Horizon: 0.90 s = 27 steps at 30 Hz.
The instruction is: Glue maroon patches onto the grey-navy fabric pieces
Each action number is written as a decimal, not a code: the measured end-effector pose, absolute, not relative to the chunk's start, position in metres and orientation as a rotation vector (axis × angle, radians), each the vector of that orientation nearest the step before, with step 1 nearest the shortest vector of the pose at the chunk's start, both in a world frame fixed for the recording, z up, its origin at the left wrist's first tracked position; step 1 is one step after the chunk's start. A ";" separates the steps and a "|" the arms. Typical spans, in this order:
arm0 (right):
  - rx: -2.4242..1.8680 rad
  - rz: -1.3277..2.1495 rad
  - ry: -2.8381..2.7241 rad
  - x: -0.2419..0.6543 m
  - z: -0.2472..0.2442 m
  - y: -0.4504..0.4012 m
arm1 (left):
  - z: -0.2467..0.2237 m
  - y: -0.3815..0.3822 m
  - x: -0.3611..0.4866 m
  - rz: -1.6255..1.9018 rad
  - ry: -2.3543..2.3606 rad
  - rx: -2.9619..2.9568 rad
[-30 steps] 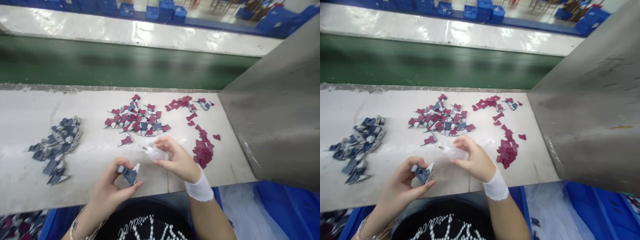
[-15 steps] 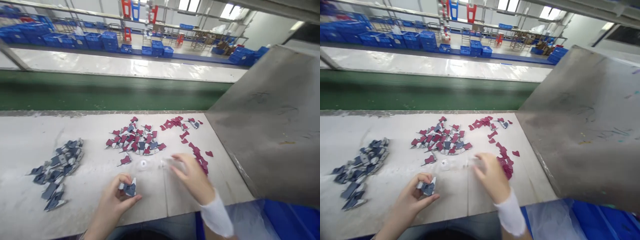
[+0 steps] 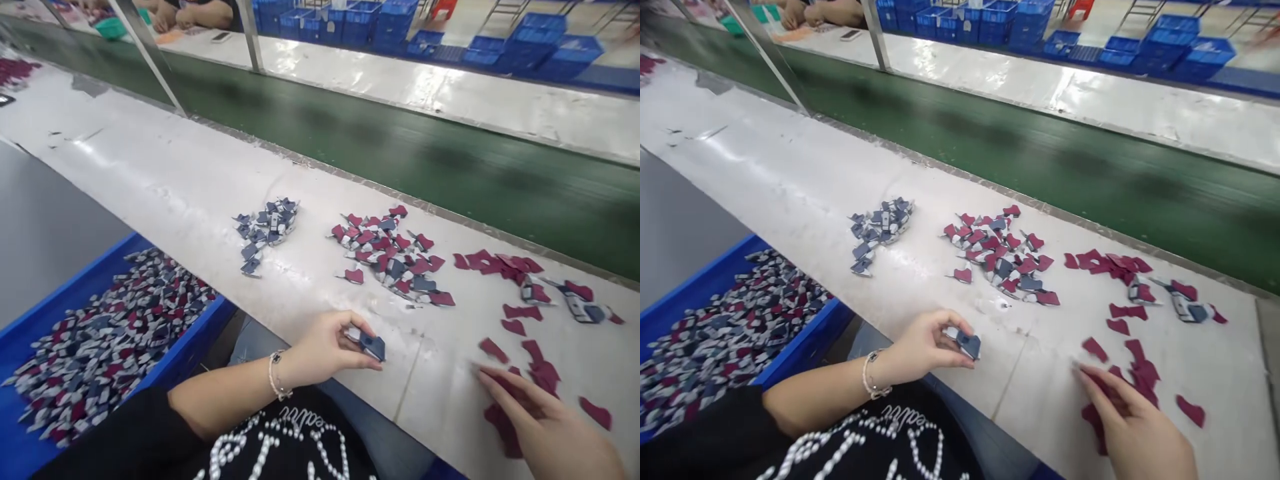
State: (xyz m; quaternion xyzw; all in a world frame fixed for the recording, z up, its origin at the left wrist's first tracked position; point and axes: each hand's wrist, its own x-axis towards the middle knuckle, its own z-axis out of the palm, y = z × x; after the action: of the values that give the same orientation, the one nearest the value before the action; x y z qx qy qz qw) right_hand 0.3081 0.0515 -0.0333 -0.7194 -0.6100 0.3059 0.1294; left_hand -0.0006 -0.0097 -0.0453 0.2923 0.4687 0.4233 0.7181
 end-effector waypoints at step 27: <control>-1.492 1.678 -1.405 0.193 0.005 0.023 | -0.036 -0.006 0.003 1.142 1.216 1.620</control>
State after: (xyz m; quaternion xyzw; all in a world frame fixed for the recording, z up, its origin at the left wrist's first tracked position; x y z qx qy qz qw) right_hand 0.1935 0.0231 0.0046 -0.5461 -0.5146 0.6144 0.2439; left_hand 0.0026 -0.0056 -0.0362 0.6394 0.4801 0.4508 0.3968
